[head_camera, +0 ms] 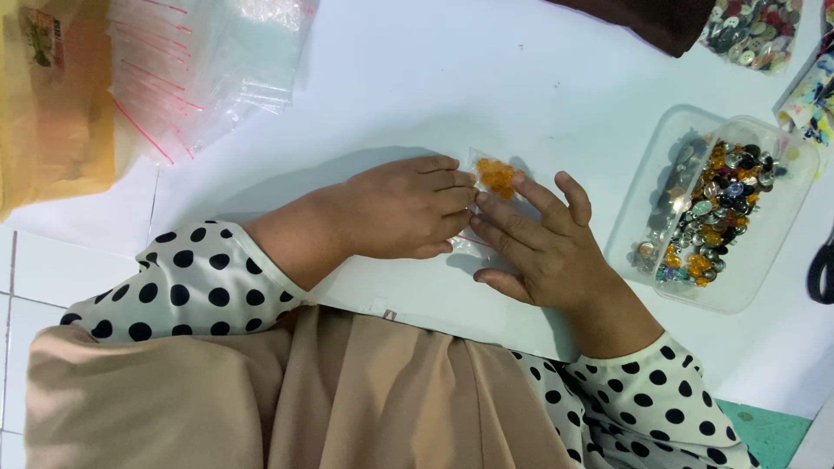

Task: Sorting small orange buttons and placing them into plastic bags

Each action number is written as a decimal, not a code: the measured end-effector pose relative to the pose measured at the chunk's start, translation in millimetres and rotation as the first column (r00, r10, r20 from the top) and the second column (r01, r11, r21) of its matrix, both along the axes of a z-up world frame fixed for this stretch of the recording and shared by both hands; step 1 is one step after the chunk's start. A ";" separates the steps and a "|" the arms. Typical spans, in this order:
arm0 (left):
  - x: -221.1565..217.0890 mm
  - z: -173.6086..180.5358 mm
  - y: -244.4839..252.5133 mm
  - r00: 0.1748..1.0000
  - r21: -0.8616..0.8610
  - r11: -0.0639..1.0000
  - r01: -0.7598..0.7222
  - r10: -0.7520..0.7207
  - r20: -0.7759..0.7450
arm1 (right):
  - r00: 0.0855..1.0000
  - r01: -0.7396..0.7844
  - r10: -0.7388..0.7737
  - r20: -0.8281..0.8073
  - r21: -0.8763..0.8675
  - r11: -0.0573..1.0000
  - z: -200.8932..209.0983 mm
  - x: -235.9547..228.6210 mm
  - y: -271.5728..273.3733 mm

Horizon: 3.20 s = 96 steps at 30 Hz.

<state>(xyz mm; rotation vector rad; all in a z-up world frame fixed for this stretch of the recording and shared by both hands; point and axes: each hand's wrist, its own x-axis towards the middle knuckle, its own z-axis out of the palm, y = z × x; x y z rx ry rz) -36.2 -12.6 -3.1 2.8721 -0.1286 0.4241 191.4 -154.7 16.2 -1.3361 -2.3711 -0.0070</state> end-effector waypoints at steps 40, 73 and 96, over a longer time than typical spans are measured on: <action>-13.9 35.8 0.5 0.933 -0.154 0.982 -0.109 0.048 -0.356 | 0.986 0.077 -0.062 0.152 -0.091 0.993 -0.8 14.3 -36.5; -63.8 15.6 -94.0 0.951 -0.210 0.954 -0.213 0.154 -0.269 | 0.956 0.242 -0.194 0.219 -0.223 0.944 -3.2 -43.3 -111.7; -65.0 -2.3 -125.1 0.886 -0.095 0.984 -0.151 0.177 0.428 | 1.000 -0.015 0.015 0.002 0.089 0.996 3.6 -58.3 -121.6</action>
